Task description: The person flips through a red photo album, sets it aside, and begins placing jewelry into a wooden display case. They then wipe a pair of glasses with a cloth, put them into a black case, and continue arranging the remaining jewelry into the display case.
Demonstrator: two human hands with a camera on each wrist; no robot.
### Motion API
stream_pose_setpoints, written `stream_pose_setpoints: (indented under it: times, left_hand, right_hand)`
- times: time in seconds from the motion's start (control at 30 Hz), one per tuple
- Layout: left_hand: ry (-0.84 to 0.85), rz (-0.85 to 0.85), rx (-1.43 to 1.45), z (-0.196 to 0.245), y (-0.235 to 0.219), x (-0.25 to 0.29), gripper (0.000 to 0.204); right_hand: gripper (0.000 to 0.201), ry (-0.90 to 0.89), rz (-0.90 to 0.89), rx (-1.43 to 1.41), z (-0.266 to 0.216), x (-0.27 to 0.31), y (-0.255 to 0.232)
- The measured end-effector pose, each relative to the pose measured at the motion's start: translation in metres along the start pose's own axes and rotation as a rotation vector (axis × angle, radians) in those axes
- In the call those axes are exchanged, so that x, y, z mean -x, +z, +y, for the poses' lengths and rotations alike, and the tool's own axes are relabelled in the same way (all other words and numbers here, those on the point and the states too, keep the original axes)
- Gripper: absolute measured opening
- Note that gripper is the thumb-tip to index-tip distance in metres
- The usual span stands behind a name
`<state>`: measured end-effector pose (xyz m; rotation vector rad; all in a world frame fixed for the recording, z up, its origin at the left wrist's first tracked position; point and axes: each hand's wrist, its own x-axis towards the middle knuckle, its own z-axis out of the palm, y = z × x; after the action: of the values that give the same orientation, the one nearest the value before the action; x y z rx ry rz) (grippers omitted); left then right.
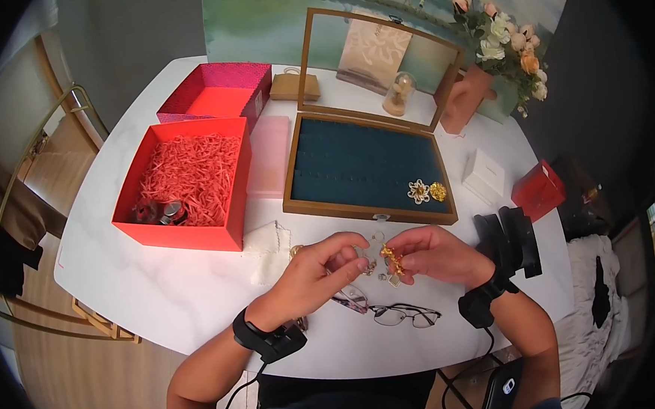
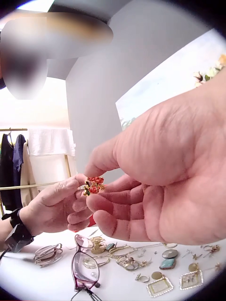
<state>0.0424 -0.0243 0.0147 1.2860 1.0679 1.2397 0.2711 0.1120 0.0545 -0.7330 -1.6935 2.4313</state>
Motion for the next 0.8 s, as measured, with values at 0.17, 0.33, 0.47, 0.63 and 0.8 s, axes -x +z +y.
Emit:
stream_pose_setpoints:
  times: [0.17,0.33,0.47,0.63,0.8]
  left_hand:
    - [0.052,-0.038,-0.032,-0.003,0.000,0.000,0.024]
    - [0.031,0.018,-0.016,-0.003,0.000,0.000,0.024]
    - [0.016,0.008,-0.025,-0.004,0.000,-0.001,0.024]
    - [0.024,0.021,-0.053,-0.004,0.000,-0.001,0.024]
    - [0.010,0.021,-0.033,-0.007,-0.001,-0.001,0.025]
  right_hand:
    - [0.027,-0.028,-0.014,0.097,-0.002,-0.009,0.006]
    - [0.026,-0.049,0.129,0.245,-0.019,-0.016,-0.009]
    - [0.026,-0.133,0.233,0.630,-0.034,-0.029,-0.047]
    - [0.032,-0.219,0.426,1.398,-0.068,-0.042,-0.078]
    - [0.033,-0.172,0.364,1.573,-0.072,-0.061,-0.104]
